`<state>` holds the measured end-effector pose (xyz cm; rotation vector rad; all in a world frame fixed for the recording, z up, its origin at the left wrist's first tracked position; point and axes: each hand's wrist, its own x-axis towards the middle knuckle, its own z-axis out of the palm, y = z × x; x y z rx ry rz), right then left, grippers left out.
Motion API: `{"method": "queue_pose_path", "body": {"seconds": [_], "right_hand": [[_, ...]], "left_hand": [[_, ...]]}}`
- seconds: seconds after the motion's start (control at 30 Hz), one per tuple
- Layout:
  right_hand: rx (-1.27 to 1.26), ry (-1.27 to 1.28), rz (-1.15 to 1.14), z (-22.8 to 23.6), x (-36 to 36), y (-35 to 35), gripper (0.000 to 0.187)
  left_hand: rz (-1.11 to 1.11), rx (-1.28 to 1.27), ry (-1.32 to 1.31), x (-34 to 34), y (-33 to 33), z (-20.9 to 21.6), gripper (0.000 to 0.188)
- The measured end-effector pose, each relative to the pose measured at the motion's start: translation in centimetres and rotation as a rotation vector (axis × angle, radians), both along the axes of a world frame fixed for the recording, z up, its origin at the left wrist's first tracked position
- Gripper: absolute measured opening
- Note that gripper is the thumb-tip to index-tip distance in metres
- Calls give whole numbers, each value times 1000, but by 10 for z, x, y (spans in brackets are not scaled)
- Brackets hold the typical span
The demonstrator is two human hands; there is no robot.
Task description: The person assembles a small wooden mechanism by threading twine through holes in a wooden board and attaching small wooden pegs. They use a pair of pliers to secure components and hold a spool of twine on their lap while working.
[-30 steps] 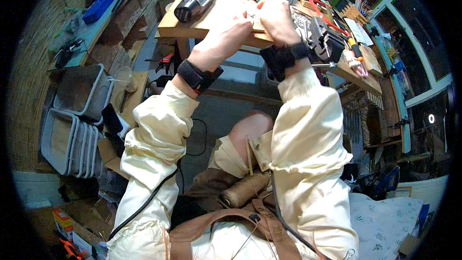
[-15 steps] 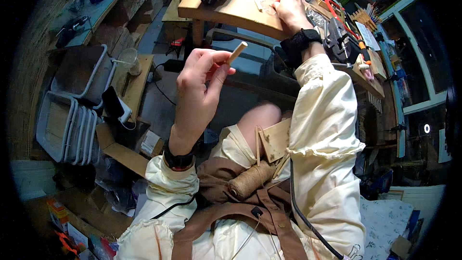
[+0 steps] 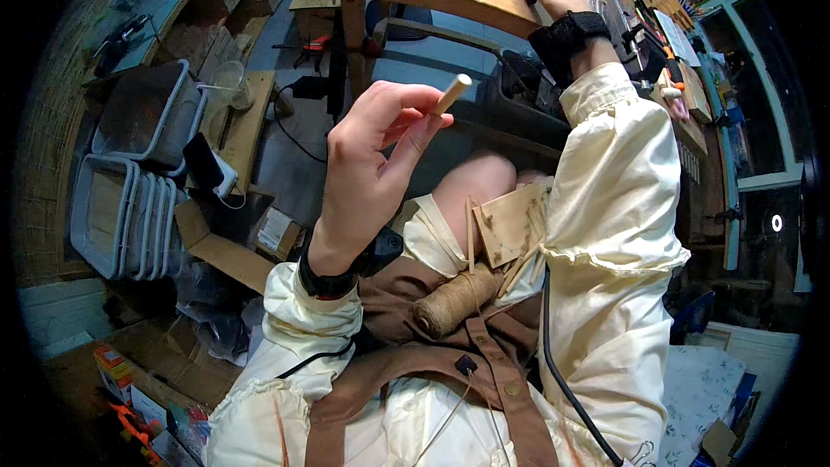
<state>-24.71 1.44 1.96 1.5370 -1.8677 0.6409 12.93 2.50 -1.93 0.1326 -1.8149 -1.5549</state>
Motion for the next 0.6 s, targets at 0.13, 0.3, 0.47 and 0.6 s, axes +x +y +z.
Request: {"method": "queue_pose_path", "body": {"seconds": [0.13, 0.3, 0.47, 0.6], "right_hand": [[-33, -122, -73, 7, 20, 8, 8], [155, -320, -137, 9, 29, 10, 16], [132, -273, -249, 2, 10, 10, 19], [56, -375, -184, 11, 23, 22, 22]], "left_hand": [[-58, 195, 35, -1, 9, 6, 22], [-147, 85, 37, 2, 2, -5, 29], [-166, 273, -8, 3, 12, 4, 27], [-141, 246, -196, 7, 11, 3, 24]]}}
